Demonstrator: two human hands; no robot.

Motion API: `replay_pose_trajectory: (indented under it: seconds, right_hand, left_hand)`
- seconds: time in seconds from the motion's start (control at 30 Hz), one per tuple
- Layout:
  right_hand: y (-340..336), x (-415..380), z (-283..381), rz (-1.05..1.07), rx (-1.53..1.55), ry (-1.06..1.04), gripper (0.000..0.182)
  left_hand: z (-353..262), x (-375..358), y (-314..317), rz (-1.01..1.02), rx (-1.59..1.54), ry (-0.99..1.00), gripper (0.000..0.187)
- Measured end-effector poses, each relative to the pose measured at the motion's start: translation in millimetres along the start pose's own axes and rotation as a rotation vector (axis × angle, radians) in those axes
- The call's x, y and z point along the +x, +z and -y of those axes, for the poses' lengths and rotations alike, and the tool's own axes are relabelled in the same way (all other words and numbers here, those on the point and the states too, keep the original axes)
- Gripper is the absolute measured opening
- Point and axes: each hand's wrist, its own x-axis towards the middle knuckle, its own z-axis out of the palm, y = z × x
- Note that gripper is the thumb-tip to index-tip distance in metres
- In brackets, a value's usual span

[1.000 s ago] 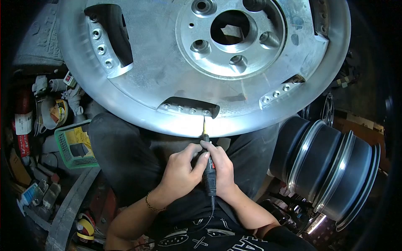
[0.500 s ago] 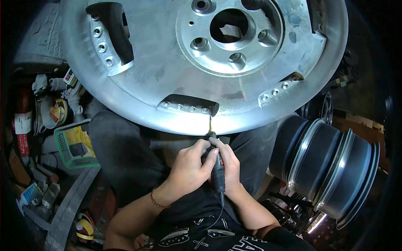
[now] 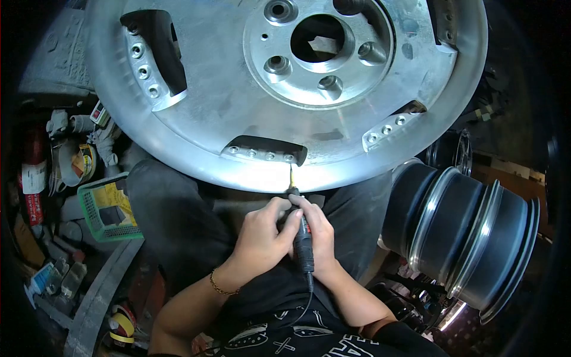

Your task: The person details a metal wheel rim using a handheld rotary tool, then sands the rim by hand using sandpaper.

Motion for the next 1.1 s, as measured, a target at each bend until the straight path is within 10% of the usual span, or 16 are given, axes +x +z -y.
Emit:
replay_pose_trajectory:
  seconds: [1.1]
  right_hand:
    - [30, 2, 10, 0.048, 0.077, -0.052, 0.058]
  left_hand:
    - [12, -16, -21, -0.101, -0.072, -0.077, 0.012]
